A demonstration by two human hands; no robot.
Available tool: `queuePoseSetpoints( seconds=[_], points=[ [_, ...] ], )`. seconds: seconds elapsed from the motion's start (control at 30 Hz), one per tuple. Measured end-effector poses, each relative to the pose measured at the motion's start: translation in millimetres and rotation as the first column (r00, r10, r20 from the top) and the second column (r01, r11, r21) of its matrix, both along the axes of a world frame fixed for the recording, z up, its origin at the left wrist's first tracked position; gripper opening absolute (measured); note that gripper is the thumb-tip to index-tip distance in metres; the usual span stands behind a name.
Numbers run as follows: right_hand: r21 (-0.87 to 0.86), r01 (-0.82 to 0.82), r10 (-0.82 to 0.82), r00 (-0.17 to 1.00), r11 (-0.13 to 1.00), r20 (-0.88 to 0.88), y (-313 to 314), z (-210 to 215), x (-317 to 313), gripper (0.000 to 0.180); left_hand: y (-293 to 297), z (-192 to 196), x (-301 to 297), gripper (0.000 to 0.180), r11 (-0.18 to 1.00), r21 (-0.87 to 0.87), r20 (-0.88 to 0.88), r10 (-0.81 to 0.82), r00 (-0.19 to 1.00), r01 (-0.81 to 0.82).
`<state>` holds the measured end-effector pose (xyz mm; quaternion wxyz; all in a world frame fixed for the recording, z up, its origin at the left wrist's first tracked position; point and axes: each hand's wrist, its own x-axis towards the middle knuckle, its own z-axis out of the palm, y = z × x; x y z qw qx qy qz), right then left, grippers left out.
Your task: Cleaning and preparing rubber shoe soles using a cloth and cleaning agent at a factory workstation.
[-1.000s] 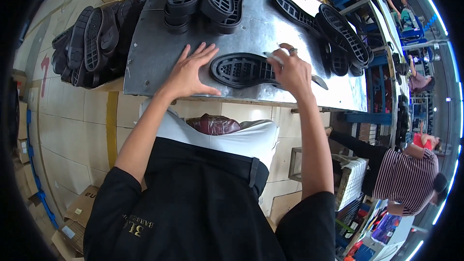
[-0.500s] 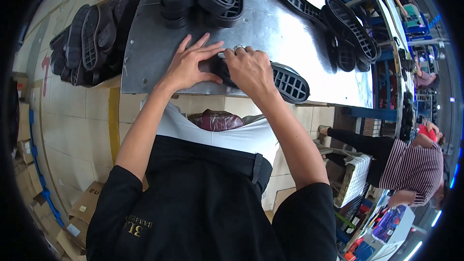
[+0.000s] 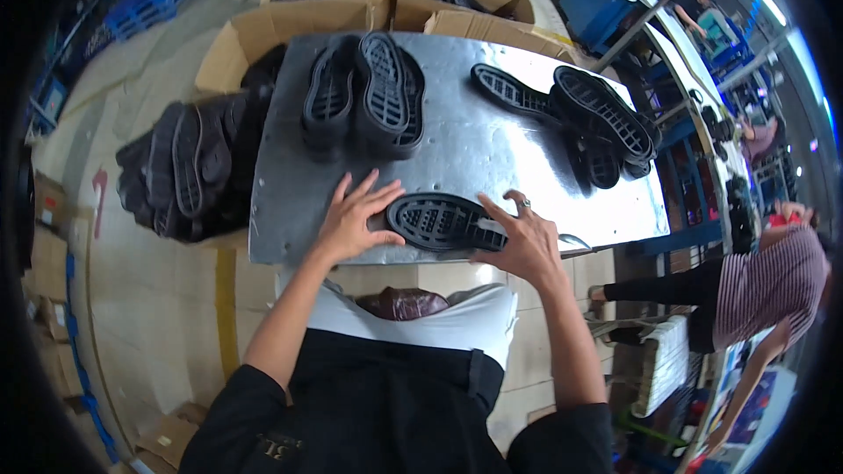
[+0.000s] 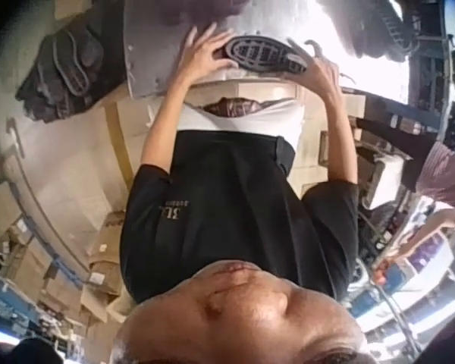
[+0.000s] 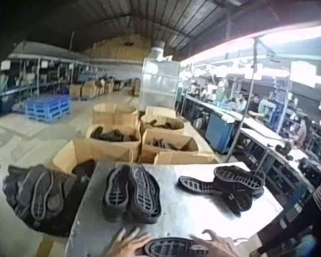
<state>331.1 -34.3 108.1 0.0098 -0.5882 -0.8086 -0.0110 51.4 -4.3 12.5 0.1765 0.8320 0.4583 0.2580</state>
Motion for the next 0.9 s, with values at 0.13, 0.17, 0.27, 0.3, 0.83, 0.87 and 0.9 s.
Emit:
queuePoseSetpoints(
  seconds=[0.13, 0.17, 0.27, 0.3, 0.83, 0.87, 0.9],
  points=[
    [-0.165, 0.06, -0.068, 0.997, 0.984, -0.038, -1, -12, 25, 0.091, -8, 0, -4, 0.08, 0.996, 0.022, 0.047, 0.087, 0.995, -0.088],
    [-0.113, 0.079, -0.088, 0.994, 0.99, -0.071, 0, -6, 25, 0.087, -11, 5, -4, 0.08, 0.993, 0.008, 0.077, 0.121, 0.99, -0.122],
    [0.031, 0.243, -0.231, 0.951, 0.97, -0.204, 13, 1, 36, 0.084, -10, 8, 1, 0.079, 0.99, 0.029, 0.061, 0.133, 0.989, -0.135],
    [0.062, 0.292, -0.273, 0.939, 0.955, -0.21, 23, 5, 35, 0.083, -8, 7, 5, 0.078, 0.99, 0.052, 0.054, 0.132, 0.99, -0.134],
    [0.073, 0.444, -0.397, 0.854, 0.893, -0.337, 201, -30, 14, 0.064, 4, 1, 6, 0.05, 0.972, 0.122, 0.066, 0.194, 0.979, -0.201],
    [0.08, 0.469, -0.438, 0.864, 0.88, -0.246, 213, -38, 30, 0.072, 1, 2, 6, 0.049, 0.968, 0.136, 0.048, 0.207, 0.977, -0.211],
    [0.062, 0.455, -0.435, 0.878, 0.889, -0.2, 223, -44, 47, 0.075, 0, 3, 7, 0.049, 0.964, 0.162, 0.055, 0.203, 0.978, -0.209]
  ],
)
